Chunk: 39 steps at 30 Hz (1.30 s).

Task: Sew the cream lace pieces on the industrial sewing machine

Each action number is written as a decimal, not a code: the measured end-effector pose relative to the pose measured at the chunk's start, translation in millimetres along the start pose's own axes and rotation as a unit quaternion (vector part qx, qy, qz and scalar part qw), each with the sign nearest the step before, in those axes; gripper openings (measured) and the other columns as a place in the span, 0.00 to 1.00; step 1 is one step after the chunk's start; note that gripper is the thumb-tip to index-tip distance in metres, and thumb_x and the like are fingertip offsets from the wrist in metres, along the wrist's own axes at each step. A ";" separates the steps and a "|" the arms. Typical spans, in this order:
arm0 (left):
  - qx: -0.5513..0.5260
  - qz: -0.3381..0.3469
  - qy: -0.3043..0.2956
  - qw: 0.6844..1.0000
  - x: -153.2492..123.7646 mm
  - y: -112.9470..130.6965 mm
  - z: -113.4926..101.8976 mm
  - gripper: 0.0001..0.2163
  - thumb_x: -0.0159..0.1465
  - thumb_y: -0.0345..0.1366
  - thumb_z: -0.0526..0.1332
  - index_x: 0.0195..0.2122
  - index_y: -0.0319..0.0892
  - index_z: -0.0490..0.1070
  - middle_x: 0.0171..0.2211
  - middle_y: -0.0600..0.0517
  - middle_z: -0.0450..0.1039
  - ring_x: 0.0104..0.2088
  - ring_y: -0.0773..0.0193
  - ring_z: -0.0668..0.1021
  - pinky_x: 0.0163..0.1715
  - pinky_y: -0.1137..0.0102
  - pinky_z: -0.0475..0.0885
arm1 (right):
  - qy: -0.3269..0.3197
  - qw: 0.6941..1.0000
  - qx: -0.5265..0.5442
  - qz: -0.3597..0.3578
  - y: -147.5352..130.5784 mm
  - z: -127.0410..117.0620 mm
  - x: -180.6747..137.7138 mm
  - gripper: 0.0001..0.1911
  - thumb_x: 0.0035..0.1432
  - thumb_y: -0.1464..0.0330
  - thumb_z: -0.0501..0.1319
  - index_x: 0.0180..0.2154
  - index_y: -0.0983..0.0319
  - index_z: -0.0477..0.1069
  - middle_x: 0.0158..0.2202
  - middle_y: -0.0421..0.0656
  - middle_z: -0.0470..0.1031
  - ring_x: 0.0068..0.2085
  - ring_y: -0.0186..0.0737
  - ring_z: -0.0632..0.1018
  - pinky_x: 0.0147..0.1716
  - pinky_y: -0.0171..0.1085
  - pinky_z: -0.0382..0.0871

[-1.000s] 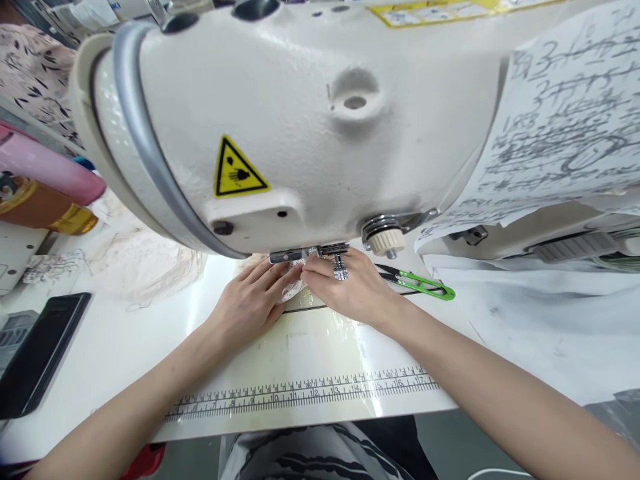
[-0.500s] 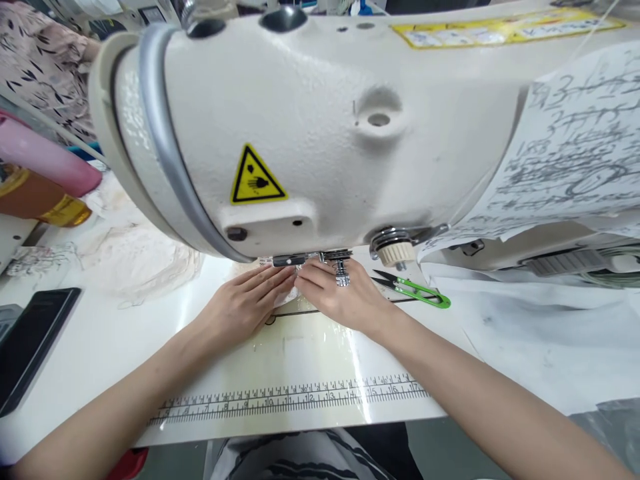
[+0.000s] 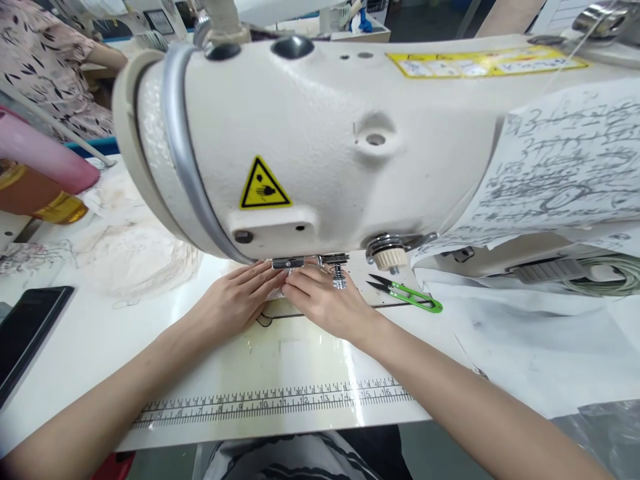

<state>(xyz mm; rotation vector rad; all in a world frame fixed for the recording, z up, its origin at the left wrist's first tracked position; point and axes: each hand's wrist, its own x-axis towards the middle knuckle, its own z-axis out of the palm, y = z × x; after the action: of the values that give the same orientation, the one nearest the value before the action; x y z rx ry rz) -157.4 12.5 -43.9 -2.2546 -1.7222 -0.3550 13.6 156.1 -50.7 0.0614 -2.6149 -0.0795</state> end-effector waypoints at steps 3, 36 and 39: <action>0.004 -0.007 0.004 1.000 0.6 1.6 0.7 0.16 0.68 0.27 0.50 0.54 0.29 0.68 0.55 0.40 0.70 0.57 0.52 0.72 0.55 0.59 0.73 | 0.008 1.000 0.013 0.002 -0.4 -0.7 0.8 0.10 0.63 0.77 0.55 0.39 0.59 0.72 0.40 0.38 0.77 0.42 0.32 0.73 0.38 0.35 0.60; 0.072 -0.071 -0.003 0.995 9.0 21.0 2.5 0.18 0.68 0.32 0.50 0.55 0.29 0.68 0.54 0.37 0.71 0.55 0.50 0.74 0.52 0.59 0.72 | 0.043 0.998 -0.047 0.023 13.2 -5.6 -1.9 0.08 0.61 0.74 0.60 0.42 0.60 0.74 0.38 0.38 0.79 0.34 0.32 0.76 0.33 0.35 0.65; 0.074 -0.077 -0.013 0.994 8.8 20.9 3.1 0.18 0.69 0.33 0.50 0.56 0.30 0.68 0.55 0.38 0.70 0.56 0.50 0.73 0.54 0.59 0.70 | 0.022 0.999 -0.009 0.045 16.6 0.9 -7.3 0.09 0.64 0.71 0.58 0.44 0.58 0.74 0.39 0.40 0.78 0.35 0.34 0.76 0.36 0.36 0.66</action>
<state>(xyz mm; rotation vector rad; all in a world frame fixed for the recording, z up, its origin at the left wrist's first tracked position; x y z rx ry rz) -134.9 16.3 -45.2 -2.0386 -1.8764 -0.2220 18.9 173.1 -54.0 -0.0598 -2.5692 -0.0687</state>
